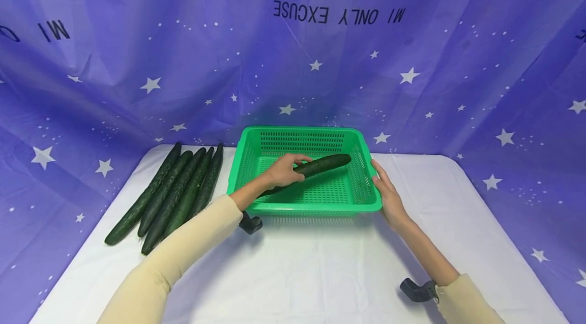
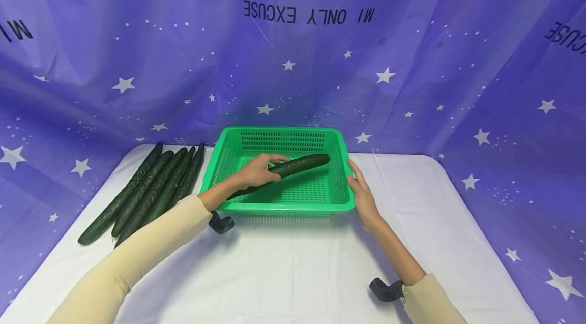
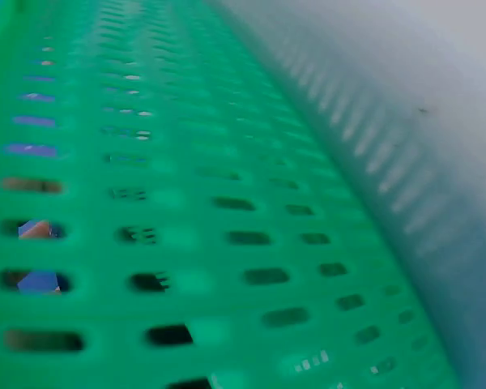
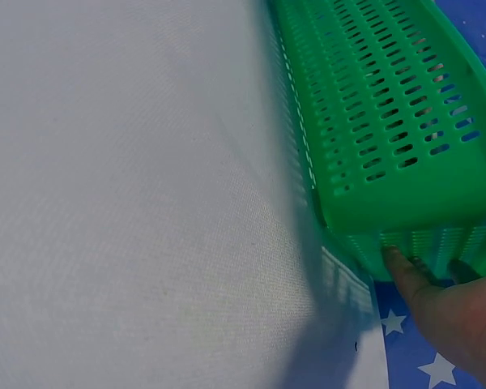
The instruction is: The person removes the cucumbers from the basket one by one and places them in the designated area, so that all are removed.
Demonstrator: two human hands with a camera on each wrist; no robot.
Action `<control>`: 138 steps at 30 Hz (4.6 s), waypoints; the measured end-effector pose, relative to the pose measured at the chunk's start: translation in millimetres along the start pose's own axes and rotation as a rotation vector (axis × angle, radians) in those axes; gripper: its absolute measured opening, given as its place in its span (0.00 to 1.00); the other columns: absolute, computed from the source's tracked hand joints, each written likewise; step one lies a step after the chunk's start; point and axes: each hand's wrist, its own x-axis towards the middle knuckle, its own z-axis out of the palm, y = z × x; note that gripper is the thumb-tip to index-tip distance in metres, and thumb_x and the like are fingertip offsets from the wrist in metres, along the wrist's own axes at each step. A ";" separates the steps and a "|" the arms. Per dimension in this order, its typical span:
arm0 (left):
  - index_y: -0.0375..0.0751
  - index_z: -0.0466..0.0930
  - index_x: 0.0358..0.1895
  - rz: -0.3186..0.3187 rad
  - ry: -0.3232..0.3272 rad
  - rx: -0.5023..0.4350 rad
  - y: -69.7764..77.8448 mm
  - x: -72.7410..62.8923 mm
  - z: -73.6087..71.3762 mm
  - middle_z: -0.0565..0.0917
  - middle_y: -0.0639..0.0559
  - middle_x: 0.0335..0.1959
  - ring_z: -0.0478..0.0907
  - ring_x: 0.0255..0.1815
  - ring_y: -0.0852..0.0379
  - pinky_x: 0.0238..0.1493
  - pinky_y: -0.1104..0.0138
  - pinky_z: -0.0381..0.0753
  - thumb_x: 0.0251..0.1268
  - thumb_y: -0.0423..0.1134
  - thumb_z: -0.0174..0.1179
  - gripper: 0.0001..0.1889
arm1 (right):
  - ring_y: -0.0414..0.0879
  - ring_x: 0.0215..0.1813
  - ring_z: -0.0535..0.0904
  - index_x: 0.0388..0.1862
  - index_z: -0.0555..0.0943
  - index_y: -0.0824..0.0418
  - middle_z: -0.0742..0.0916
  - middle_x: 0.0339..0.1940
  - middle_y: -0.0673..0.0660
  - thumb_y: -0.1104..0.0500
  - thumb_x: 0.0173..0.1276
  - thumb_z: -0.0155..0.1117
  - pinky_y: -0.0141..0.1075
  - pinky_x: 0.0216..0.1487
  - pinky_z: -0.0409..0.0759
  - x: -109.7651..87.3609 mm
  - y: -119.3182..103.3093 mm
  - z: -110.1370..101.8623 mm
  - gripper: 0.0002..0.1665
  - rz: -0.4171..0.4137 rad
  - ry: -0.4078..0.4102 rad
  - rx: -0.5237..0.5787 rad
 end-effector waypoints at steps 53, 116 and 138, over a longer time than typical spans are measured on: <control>0.37 0.56 0.78 -0.246 0.559 -0.047 -80.3 -208.7 -163.2 0.58 0.23 0.71 0.58 0.68 0.24 0.59 0.37 0.64 0.71 0.31 0.58 0.35 | 0.46 0.58 0.72 0.84 0.41 0.46 0.59 0.77 0.62 0.47 0.85 0.33 0.32 0.52 0.76 0.8 0.6 0.4 0.34 -0.004 -0.014 0.003; 0.19 0.48 0.73 -0.444 0.414 0.097 -210.7 -259.5 -185.1 0.56 0.11 0.64 0.56 0.64 0.18 0.57 0.34 0.63 0.75 0.40 0.52 0.36 | 0.43 0.52 0.74 0.84 0.43 0.47 0.62 0.74 0.63 0.47 0.85 0.35 0.33 0.49 0.78 2.0 0.8 1.2 0.34 0.000 0.003 0.011; 0.18 0.50 0.71 -0.434 0.470 0.277 -211.2 -256.2 -187.3 0.63 0.11 0.59 0.63 0.58 0.16 0.54 0.33 0.64 0.73 0.40 0.53 0.35 | 0.42 0.49 0.75 0.84 0.43 0.45 0.63 0.73 0.64 0.47 0.85 0.34 0.32 0.47 0.78 1.4 -1.6 -0.1 0.33 0.024 0.007 -0.040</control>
